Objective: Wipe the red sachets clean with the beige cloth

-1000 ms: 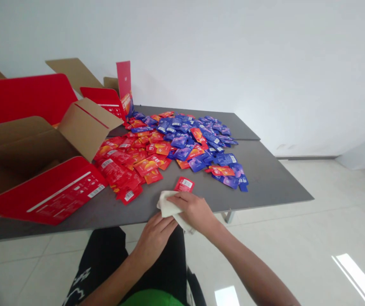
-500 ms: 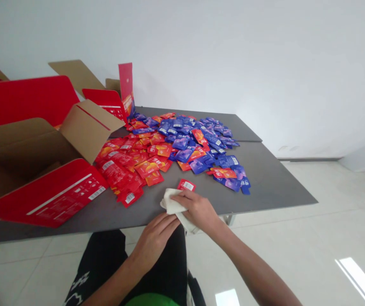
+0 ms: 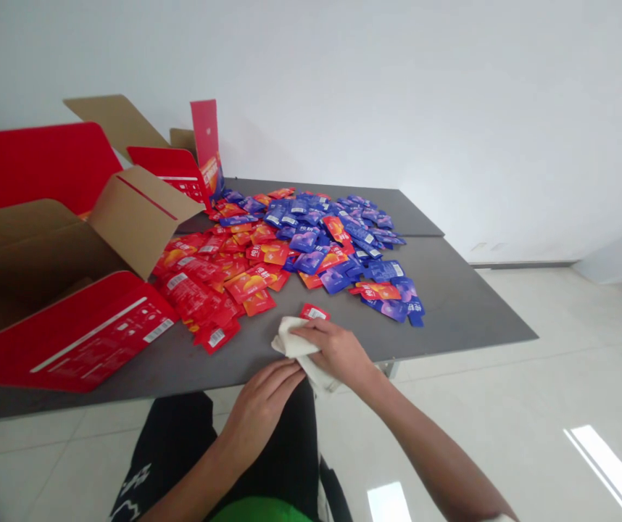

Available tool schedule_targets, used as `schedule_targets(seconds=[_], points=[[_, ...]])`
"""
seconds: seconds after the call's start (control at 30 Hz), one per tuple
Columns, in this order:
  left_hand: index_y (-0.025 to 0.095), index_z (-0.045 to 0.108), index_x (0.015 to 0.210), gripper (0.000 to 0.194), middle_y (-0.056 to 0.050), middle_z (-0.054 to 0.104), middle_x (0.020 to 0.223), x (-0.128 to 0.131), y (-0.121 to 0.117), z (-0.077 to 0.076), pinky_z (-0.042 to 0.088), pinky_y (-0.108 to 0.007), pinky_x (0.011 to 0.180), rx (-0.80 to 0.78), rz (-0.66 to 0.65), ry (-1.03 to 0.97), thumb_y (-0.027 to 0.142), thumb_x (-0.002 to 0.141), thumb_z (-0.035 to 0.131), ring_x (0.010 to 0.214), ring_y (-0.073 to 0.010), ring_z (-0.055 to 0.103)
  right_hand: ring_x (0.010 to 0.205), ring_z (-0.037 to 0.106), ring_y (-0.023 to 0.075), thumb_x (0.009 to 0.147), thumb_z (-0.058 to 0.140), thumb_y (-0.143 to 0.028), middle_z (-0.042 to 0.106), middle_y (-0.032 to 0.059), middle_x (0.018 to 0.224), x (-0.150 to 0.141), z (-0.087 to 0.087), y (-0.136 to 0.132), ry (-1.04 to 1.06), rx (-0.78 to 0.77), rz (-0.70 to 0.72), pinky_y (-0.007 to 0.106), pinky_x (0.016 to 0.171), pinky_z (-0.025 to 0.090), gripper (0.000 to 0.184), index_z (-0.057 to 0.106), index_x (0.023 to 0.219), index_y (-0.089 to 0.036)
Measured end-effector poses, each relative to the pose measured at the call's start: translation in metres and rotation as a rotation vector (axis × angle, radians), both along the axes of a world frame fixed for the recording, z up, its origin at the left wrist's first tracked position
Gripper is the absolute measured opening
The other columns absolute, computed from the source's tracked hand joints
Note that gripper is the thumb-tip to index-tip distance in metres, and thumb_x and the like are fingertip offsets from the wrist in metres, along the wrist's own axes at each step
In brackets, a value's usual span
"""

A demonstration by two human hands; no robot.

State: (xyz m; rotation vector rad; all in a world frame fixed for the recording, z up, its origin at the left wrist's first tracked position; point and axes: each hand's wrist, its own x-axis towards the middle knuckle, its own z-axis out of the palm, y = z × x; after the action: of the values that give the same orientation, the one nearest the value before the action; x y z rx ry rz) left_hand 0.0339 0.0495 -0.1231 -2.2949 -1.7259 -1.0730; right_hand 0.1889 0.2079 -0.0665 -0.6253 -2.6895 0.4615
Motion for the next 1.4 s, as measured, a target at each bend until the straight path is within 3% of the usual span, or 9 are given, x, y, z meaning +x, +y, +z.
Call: schedule_targets(seconds=[0.17, 0.27, 0.4, 0.63, 0.83, 0.9, 1.07, 1.3, 1.4], points=[[0.018, 0.069, 0.124, 0.029, -0.006, 0.074, 0.125, -0.001, 0.001, -0.003, 0.054, -0.039, 0.104, 0.025, 0.008, 0.001, 0.015, 0.105, 0.046, 0.121, -0.0218, 0.065, 0.104, 0.070, 0.0226, 0.091, 0.059, -0.007, 0.070, 0.0088, 0.121, 0.001, 0.015, 0.038, 0.011, 0.090, -0.221, 0.031, 0.089, 0.057, 0.046, 0.069, 0.133, -0.025], [0.019, 0.069, 0.125, 0.029, -0.005, 0.074, 0.125, -0.003, -0.001, -0.005, 0.053, -0.039, 0.103, 0.029, 0.013, -0.016, 0.016, 0.105, 0.048, 0.120, -0.0214, 0.065, 0.108, 0.069, 0.0212, 0.092, 0.059, -0.007, 0.069, 0.0074, 0.125, 0.008, 0.018, 0.021, 0.090, 0.104, -0.146, 0.030, 0.091, 0.055, 0.051, 0.066, 0.138, -0.029], [0.021, 0.068, 0.129, 0.032, -0.006, 0.074, 0.123, -0.005, -0.003, -0.005, 0.053, -0.039, 0.103, 0.012, 0.025, -0.019, 0.016, 0.104, 0.049, 0.119, -0.0216, 0.066, 0.108, 0.070, 0.0184, 0.093, 0.063, -0.012, 0.071, 0.0049, 0.124, 0.007, 0.007, -0.006, 0.047, 0.015, 0.021, 0.025, 0.090, 0.055, 0.046, 0.068, 0.134, -0.031], [0.020, 0.071, 0.121, 0.029, -0.006, 0.074, 0.123, -0.004, -0.001, -0.003, 0.054, -0.039, 0.104, 0.054, 0.031, -0.059, 0.013, 0.103, 0.049, 0.120, -0.0211, 0.065, 0.105, 0.069, 0.0218, 0.090, 0.059, -0.006, 0.070, 0.0087, 0.121, 0.000, 0.014, 0.040, 0.021, 0.081, -0.237, 0.030, 0.090, 0.055, 0.047, 0.069, 0.133, -0.025], [0.022, 0.070, 0.124, 0.031, -0.005, 0.076, 0.114, -0.003, -0.002, -0.003, 0.057, -0.041, 0.099, 0.024, 0.057, -0.042, 0.012, 0.101, 0.053, 0.109, -0.0225, 0.069, 0.112, 0.069, 0.0195, 0.091, 0.064, -0.012, 0.069, 0.0047, 0.128, 0.000, 0.006, -0.014, 0.002, 0.010, 0.009, 0.025, 0.090, 0.055, 0.051, 0.065, 0.138, -0.032], [0.022, 0.070, 0.124, 0.031, -0.006, 0.076, 0.115, -0.003, -0.002, -0.004, 0.056, -0.041, 0.100, 0.025, 0.061, -0.043, 0.012, 0.101, 0.053, 0.111, -0.0224, 0.068, 0.112, 0.069, 0.0193, 0.091, 0.063, -0.012, 0.069, 0.0048, 0.128, -0.004, 0.003, -0.010, -0.021, -0.025, 0.009, 0.026, 0.092, 0.055, 0.050, 0.066, 0.137, -0.031], [0.021, 0.072, 0.119, 0.029, -0.005, 0.075, 0.120, -0.003, -0.001, -0.004, 0.056, -0.039, 0.103, 0.050, 0.053, -0.071, 0.011, 0.100, 0.053, 0.118, -0.0216, 0.067, 0.105, 0.070, 0.0224, 0.093, 0.060, -0.012, 0.069, 0.0098, 0.124, -0.007, 0.014, 0.036, -0.031, 0.071, -0.220, 0.030, 0.091, 0.055, 0.045, 0.068, 0.136, -0.024], [0.023, 0.071, 0.123, 0.032, -0.004, 0.077, 0.113, -0.001, 0.000, -0.003, 0.057, -0.040, 0.097, 0.026, 0.074, -0.066, 0.011, 0.101, 0.052, 0.107, -0.0219, 0.070, 0.112, 0.068, 0.0188, 0.094, 0.061, -0.015, 0.068, 0.0050, 0.131, -0.006, 0.010, -0.011, -0.040, -0.016, 0.028, 0.025, 0.092, 0.054, 0.047, 0.065, 0.138, -0.031], [0.022, 0.071, 0.121, 0.029, -0.004, 0.076, 0.117, -0.002, 0.000, -0.004, 0.055, -0.039, 0.100, 0.051, 0.065, -0.093, 0.012, 0.102, 0.052, 0.113, -0.0218, 0.069, 0.110, 0.069, 0.0197, 0.092, 0.061, -0.012, 0.068, 0.0064, 0.129, -0.011, 0.008, 0.008, -0.048, -0.018, -0.066, 0.026, 0.094, 0.054, 0.047, 0.067, 0.136, -0.028]])
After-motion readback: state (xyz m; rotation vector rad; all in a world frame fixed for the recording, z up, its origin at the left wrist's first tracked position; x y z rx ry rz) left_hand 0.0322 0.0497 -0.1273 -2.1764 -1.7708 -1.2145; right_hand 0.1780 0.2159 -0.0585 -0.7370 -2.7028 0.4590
